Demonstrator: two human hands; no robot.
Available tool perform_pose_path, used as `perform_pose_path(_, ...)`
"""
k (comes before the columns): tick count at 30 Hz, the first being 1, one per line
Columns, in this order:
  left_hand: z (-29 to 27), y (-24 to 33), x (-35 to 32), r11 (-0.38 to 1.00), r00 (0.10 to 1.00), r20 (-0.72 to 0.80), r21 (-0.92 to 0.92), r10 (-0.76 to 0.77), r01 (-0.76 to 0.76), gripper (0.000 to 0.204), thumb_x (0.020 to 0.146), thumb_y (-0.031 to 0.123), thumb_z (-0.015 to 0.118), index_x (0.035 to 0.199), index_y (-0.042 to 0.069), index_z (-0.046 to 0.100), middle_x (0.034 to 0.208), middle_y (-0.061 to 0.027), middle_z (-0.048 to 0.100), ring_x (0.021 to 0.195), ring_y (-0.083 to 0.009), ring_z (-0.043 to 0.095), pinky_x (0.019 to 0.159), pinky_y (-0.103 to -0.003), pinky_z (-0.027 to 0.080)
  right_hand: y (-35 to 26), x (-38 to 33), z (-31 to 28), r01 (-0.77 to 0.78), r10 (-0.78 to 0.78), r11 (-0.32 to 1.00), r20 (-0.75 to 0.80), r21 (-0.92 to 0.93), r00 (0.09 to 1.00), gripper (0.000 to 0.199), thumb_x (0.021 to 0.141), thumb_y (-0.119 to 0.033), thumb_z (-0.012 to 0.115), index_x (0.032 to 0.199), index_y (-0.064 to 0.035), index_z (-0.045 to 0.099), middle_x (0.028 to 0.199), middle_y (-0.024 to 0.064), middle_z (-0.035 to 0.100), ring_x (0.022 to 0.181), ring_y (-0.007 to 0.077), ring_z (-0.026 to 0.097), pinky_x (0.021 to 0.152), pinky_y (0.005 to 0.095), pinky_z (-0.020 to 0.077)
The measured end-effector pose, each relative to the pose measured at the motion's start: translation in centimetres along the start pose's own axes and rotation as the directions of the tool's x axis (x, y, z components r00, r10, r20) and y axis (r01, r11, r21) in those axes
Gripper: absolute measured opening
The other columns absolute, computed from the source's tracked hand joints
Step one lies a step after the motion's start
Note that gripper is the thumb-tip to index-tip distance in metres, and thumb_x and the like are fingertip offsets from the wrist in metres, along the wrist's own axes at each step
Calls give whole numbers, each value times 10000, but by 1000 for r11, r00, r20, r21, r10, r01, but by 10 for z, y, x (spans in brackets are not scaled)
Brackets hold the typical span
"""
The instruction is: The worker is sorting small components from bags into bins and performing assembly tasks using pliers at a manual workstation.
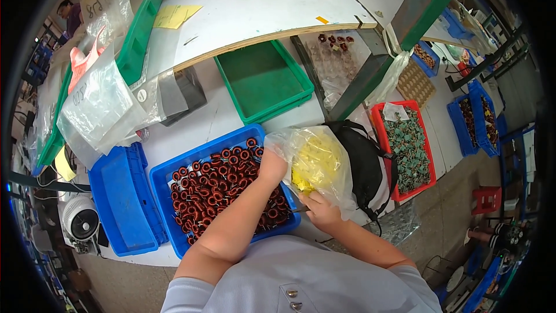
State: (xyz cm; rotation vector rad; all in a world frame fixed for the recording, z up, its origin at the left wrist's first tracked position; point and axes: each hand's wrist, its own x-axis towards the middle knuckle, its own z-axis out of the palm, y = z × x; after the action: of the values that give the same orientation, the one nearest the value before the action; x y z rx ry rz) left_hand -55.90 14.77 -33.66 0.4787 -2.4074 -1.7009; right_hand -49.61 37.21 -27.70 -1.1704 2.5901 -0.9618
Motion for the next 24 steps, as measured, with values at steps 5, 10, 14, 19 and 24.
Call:
perform_pose_path(5,6,-5,1,997,1000,-23,81,9,-7,312,977,140,530,1246,-18,544,1130,-235,670,941,-379,665,865,-422,534,1,-2,0,20,-20,1000,-21,15,1000,476,806,-42,660,1270,-147,653,1026,26,628,857,241,623,675,325,506)
perform_pose_path(10,-21,37,6,927,963,-70,261,-261,270,393,987,201,549,1312,-10,484,1115,-243,662,941,-416,672,862,-448,535,13,-30,-14,128,-129,988,-7,-88,992,442,768,-28,675,1200,-124,679,987,28,645,842,233,617,682,335,503)
perform_pose_path(14,-47,36,21,889,984,-9,427,-181,167,442,952,184,562,1328,-10,436,1060,-267,677,922,-428,678,818,-472,545,11,-47,-24,199,-194,966,43,-164,980,405,742,-23,688,1139,-106,696,953,27,658,826,231,612,681,341,499)
perform_pose_path(19,-47,60,32,915,973,71,361,-222,182,501,969,252,609,1341,-19,410,1050,-226,673,885,-389,677,807,-434,548,8,-26,-35,89,-92,991,-20,-101,996,357,719,-19,706,1069,-93,714,904,30,673,803,236,610,679,342,493)
perform_pose_path(24,-53,61,6,965,981,37,193,-189,178,508,929,263,680,1303,5,455,990,-191,695,842,-330,690,781,-399,557,9,-29,-38,16,-13,999,-73,41,997,312,723,-11,717,1028,-79,724,865,37,678,776,240,606,682,331,490)
